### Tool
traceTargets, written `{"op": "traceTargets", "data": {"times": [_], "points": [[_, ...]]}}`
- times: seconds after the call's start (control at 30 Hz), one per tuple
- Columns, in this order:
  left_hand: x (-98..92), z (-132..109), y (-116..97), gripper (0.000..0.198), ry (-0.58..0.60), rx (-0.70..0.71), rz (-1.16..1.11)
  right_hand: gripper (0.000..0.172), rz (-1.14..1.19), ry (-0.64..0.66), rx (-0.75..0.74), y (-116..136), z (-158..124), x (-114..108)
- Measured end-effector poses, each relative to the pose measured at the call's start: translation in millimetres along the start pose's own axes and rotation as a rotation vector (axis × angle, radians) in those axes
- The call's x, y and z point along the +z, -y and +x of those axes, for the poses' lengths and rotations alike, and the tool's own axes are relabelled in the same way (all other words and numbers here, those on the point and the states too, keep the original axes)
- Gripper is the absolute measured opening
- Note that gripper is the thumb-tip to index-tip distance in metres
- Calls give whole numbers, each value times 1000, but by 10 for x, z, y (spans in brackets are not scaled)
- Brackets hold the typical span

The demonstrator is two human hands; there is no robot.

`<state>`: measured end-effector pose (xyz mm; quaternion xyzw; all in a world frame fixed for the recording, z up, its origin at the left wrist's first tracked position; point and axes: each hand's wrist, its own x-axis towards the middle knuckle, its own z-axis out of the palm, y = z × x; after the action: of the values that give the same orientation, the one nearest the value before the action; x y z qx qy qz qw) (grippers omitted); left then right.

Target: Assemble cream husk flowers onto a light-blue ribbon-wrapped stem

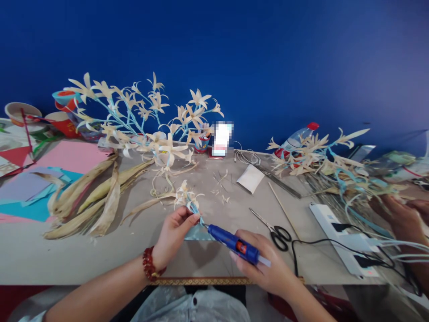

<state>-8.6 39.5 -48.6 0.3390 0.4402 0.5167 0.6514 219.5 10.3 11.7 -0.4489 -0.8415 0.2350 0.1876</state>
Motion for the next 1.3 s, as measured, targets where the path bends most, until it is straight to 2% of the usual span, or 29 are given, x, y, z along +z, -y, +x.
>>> {"op": "traceTargets", "data": {"times": [0.2, 0.87, 1.3], "points": [[4, 5, -10, 15, 2, 6, -13, 10, -16, -39, -21, 9, -26, -17], [41, -5, -53, 18, -42, -46, -51, 15, -41, 44, 25, 67, -49, -21], [41, -3, -53, 16, -35, -49, -58, 13, -104, 2, -16, 36, -61, 5]]}}
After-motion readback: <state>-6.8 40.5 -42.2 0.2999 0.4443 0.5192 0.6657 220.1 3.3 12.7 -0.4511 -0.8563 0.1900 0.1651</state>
